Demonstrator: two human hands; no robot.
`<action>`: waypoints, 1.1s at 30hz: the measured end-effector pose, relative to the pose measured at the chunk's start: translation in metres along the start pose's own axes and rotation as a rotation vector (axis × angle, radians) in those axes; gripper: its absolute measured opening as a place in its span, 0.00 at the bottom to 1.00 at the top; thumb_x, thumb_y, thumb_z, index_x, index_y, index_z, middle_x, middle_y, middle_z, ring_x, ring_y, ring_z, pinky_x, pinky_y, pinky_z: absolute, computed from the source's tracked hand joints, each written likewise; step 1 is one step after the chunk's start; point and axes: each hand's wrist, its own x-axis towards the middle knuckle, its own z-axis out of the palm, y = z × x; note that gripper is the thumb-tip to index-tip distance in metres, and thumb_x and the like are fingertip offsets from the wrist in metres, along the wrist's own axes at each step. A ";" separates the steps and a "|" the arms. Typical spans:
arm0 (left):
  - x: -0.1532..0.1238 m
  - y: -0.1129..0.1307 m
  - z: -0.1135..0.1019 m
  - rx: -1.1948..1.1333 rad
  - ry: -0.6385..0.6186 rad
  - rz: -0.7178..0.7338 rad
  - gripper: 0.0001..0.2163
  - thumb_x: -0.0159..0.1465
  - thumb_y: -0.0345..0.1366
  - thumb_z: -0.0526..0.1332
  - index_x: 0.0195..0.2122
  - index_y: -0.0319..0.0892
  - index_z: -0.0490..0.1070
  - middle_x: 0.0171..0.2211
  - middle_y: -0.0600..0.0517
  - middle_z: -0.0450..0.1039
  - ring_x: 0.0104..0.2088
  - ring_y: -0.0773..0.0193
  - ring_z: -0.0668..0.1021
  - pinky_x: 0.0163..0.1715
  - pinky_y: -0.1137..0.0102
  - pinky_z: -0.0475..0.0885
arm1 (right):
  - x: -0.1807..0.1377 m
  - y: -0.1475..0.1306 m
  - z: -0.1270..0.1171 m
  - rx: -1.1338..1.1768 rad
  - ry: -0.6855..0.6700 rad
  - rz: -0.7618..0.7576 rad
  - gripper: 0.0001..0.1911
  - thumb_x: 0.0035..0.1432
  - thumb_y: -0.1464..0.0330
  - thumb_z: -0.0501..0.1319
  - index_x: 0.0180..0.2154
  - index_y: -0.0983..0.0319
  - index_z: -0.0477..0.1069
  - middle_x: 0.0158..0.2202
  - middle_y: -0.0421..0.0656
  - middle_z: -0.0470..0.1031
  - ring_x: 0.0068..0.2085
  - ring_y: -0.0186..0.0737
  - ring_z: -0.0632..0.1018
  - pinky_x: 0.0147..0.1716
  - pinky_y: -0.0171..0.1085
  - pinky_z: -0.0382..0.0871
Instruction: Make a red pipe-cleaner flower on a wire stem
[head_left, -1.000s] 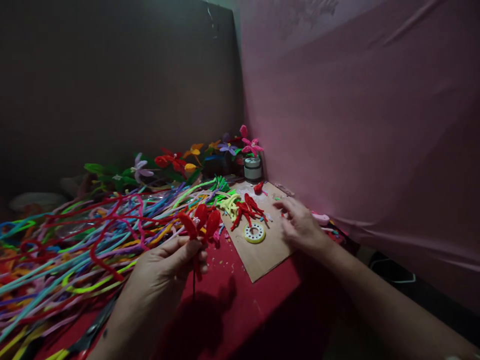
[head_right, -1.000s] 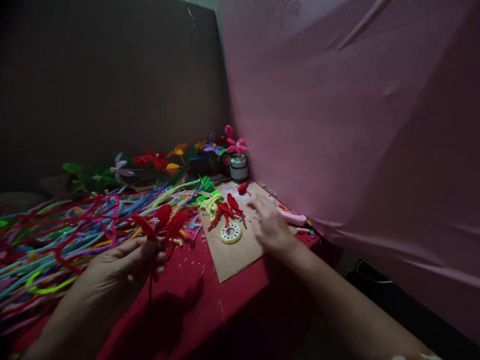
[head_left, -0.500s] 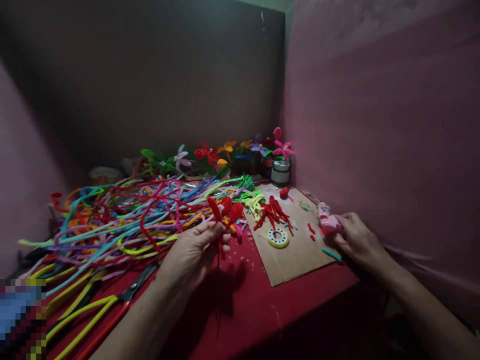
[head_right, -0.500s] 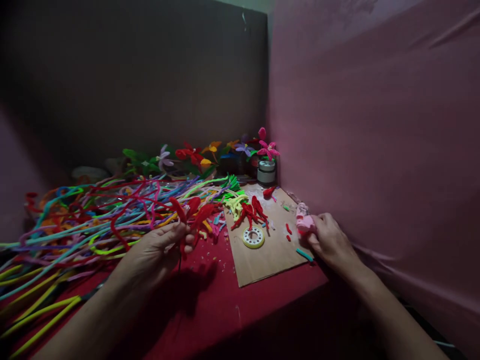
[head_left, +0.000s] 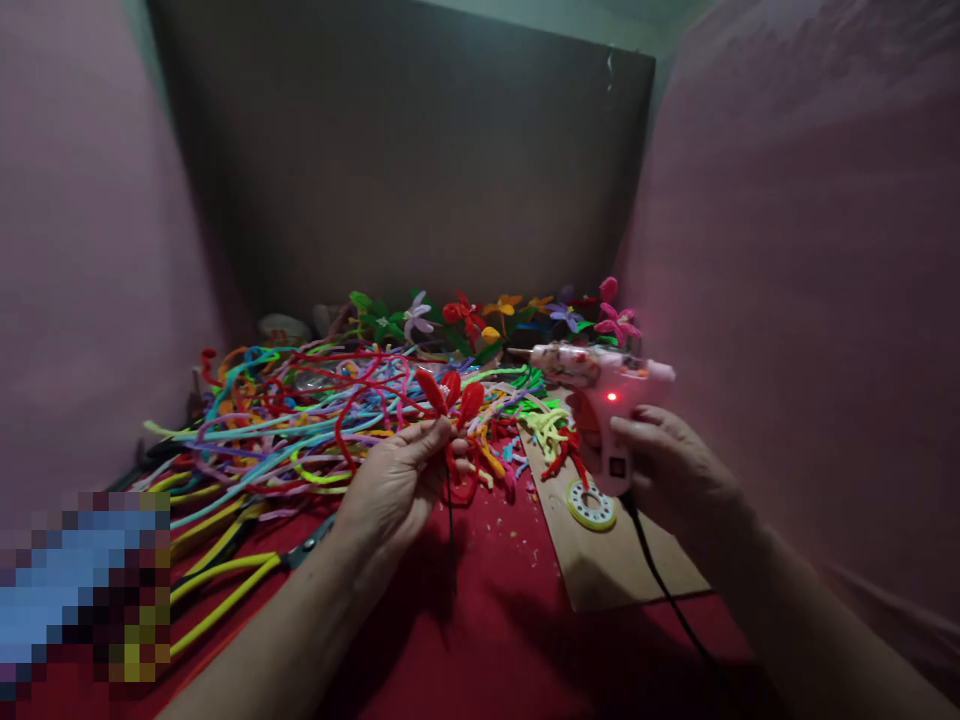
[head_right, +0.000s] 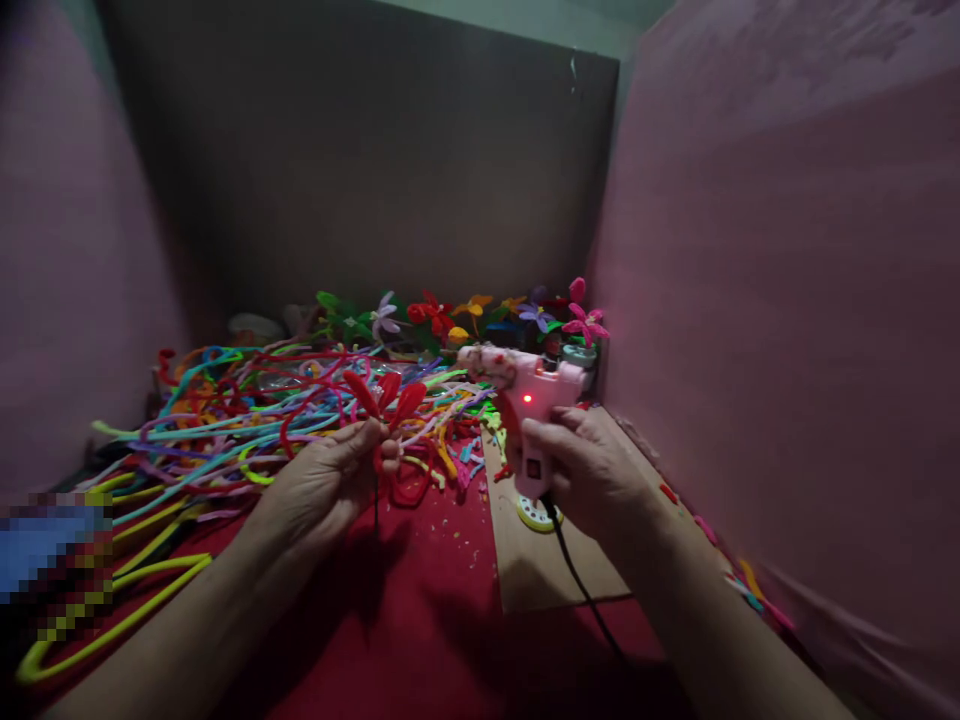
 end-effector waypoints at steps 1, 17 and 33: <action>0.002 0.001 -0.001 -0.010 0.020 0.013 0.08 0.57 0.21 0.55 0.23 0.33 0.70 0.19 0.51 0.70 0.18 0.69 0.74 0.17 0.77 0.72 | 0.007 0.005 0.007 0.024 -0.036 0.001 0.11 0.41 0.65 0.68 0.29 0.62 0.72 0.23 0.40 0.72 0.23 0.32 0.72 0.25 0.32 0.67; 0.009 -0.005 -0.002 -0.051 0.070 0.051 0.07 0.57 0.21 0.56 0.24 0.32 0.69 0.19 0.50 0.70 0.18 0.70 0.73 0.17 0.78 0.70 | 0.005 0.056 0.004 -0.472 -0.218 -0.130 0.19 0.55 0.53 0.55 0.29 0.63 0.70 0.20 0.40 0.66 0.19 0.30 0.62 0.17 0.32 0.53; 0.006 -0.005 -0.001 0.027 0.092 0.050 0.06 0.57 0.20 0.56 0.24 0.32 0.69 0.19 0.50 0.71 0.18 0.71 0.74 0.18 0.78 0.71 | 0.001 0.053 0.011 -0.578 -0.218 -0.214 0.17 0.56 0.58 0.55 0.42 0.62 0.72 0.23 0.39 0.64 0.20 0.29 0.59 0.15 0.30 0.51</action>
